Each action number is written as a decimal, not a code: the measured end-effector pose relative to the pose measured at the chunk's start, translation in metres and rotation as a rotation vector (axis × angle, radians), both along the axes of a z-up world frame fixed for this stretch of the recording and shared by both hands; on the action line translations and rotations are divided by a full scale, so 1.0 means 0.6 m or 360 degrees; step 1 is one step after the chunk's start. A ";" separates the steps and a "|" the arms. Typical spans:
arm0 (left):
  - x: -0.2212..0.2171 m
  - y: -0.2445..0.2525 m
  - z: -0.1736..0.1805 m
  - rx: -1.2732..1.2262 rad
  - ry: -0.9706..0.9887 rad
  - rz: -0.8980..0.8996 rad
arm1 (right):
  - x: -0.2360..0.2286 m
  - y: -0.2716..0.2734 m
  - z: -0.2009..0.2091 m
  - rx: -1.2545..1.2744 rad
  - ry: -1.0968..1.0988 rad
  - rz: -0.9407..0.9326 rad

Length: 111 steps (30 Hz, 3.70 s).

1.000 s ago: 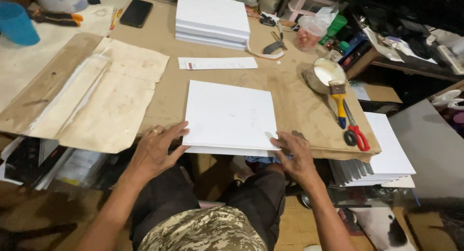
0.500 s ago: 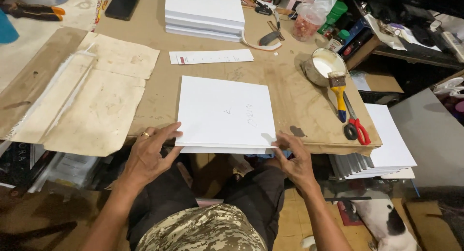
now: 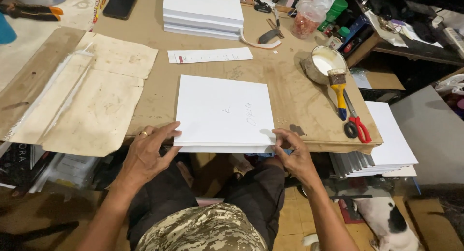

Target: The person applies glue to a white paper sheet using a brush, then places it on a stack of white boards. They repeat the process by applying glue to another paper sheet and placing it on the stack.

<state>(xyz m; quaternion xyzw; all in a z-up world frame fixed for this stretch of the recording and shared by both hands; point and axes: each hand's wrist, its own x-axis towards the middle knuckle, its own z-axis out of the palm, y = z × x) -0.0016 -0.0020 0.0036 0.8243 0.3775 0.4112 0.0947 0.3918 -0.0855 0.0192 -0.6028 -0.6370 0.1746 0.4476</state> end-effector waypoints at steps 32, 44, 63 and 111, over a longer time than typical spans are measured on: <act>0.074 -0.077 -0.060 0.0818 -0.0113 -0.0109 | -0.154 -0.033 -0.039 0.0885 -0.1038 0.0492; 0.064 -0.045 -0.098 0.0900 0.0034 0.0004 | -0.120 -0.015 -0.067 0.0961 -0.1093 0.0190; 0.049 -0.051 -0.099 0.0962 0.0251 0.0127 | -0.010 -0.024 -0.048 0.0170 -0.0019 -0.0167; 0.059 -0.060 -0.107 0.0961 0.0389 0.0257 | 0.008 -0.007 -0.043 0.0374 -0.0654 -0.0063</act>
